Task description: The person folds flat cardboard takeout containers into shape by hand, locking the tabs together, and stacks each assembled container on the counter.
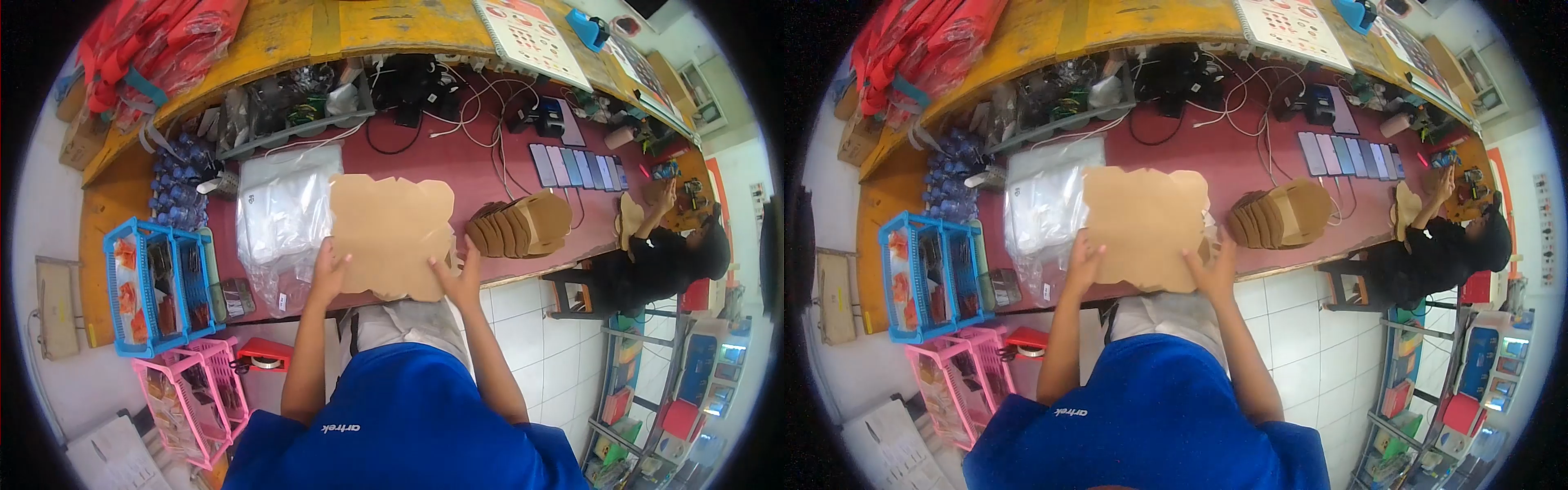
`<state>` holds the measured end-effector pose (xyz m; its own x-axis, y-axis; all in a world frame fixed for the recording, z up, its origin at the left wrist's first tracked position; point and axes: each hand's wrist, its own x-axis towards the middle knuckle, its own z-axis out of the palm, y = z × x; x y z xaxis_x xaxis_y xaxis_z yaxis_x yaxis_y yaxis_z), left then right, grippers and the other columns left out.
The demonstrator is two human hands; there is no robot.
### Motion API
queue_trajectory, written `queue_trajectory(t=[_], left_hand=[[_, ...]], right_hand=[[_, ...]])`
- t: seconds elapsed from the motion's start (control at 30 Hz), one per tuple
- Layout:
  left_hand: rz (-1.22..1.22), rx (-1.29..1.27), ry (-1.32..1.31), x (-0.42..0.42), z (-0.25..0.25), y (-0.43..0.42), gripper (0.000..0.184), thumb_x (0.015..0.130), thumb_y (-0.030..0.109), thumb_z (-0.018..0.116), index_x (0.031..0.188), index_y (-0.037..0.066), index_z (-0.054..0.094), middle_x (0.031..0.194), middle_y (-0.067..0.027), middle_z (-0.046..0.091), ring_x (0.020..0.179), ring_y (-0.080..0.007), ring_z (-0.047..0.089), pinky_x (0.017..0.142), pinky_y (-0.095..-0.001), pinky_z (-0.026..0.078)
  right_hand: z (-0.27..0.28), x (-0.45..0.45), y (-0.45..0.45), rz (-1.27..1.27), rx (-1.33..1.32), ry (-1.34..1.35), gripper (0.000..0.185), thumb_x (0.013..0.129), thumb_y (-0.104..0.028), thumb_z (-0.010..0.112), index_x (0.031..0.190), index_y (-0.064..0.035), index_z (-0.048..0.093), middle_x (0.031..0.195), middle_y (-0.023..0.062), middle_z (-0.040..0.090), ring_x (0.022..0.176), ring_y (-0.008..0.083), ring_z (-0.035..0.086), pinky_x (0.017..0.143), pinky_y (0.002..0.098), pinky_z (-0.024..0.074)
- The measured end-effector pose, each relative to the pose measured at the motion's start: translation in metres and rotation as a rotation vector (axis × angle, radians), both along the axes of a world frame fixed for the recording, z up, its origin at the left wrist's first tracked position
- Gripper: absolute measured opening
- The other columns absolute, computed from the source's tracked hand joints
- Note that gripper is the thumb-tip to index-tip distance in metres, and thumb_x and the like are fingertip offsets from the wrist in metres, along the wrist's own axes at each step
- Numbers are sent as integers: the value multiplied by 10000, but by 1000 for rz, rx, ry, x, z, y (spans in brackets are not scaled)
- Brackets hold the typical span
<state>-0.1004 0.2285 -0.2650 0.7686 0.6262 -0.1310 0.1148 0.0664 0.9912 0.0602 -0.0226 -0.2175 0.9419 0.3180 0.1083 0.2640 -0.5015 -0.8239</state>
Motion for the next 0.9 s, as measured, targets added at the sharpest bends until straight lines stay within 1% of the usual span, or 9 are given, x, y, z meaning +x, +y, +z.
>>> queue_trajectory(t=[0.03, 0.1, 0.3, 0.37, 0.5, 0.57, 0.7, 0.8, 0.9], left_hand=[[-32, 21, -7, -9, 14, 5, 468, 1001, -18, 622, 1430, 4, 436, 1358, -144, 626, 1275, -232, 611, 1073, -367, 500], [-63, 51, -17, -19, 36, 7, 467, 1004, -20, 620, 1431, 6, 434, 1359, -142, 624, 1278, -233, 610, 1072, -370, 501], [-120, -58, 5, -22, 67, 0, 459, 999, -6, 630, 1420, 3, 447, 1356, -168, 617, 1292, -261, 607, 1071, -384, 503], [333, 1050, 156, -7, 100, -14, 396, 983, 16, 645, 1358, 9, 519, 1305, -195, 640, 1190, -303, 664, 1000, -368, 534], [336, 891, 26, -2, 158, -27, 284, 959, 55, 676, 1232, -1, 623, 1194, -198, 678, 1080, -323, 696, 939, -377, 545], [120, 449, 25, 0, 178, -35, 199, 947, 77, 702, 1120, -18, 677, 1076, -166, 705, 1028, -298, 698, 919, -402, 539], [99, 440, -13, 4, 196, -39, 179, 937, 101, 727, 1059, -26, 697, 989, -152, 709, 968, -285, 697, 929, -404, 533], [220, 702, -12, -2, 183, -18, 264, 941, 118, 741, 1162, -9, 671, 1098, -143, 704, 1047, -261, 680, 933, -393, 533], [336, 348, -53, -8, 187, 10, 582, 933, 156, 772, 1434, 29, 504, 1384, -149, 593, 1245, -265, 586, 997, -425, 518]], right_hand=[[11, 7, 2, -5, 2, -7, 687, 926, -332, 808, 1451, 29, 551, 1318, 243, 644, 1220, 328, 642, 981, 455, 545], [32, 28, 12, 106, 443, 547, 543, 990, -262, 761, 1409, 33, 583, 1284, 179, 681, 1111, 219, 693, 908, 353, 573], [63, 43, 39, 218, 635, 505, 343, 1042, -155, 696, 1330, 22, 632, 1174, 83, 733, 1044, 147, 693, 888, 307, 567], [68, 43, 40, 229, 650, 456, 329, 1044, -158, 696, 1314, 22, 640, 1173, 81, 733, 1043, 144, 691, 893, 304, 562], [81, 34, 41, 175, 707, 433, 308, 1056, -150, 677, 1309, 23, 648, 1186, 84, 733, 1057, 139, 684, 916, 305, 547], [89, 32, 43, 172, 735, 449, 306, 1059, -150, 671, 1311, 24, 648, 1189, 82, 732, 1065, 139, 683, 923, 305, 543], [96, 30, 42, 184, 750, 455, 311, 1064, -145, 662, 1326, 22, 643, 1209, 77, 730, 1076, 140, 681, 937, 308, 541], [101, 32, 35, 222, 762, 479, 313, 1066, -141, 656, 1333, 20, 641, 1221, 75, 727, 1083, 136, 678, 942, 309, 543], [111, 31, 26, 255, 748, 542, 314, 1066, -133, 653, 1341, 17, 639, 1230, 74, 724, 1090, 131, 674, 946, 311, 546]])
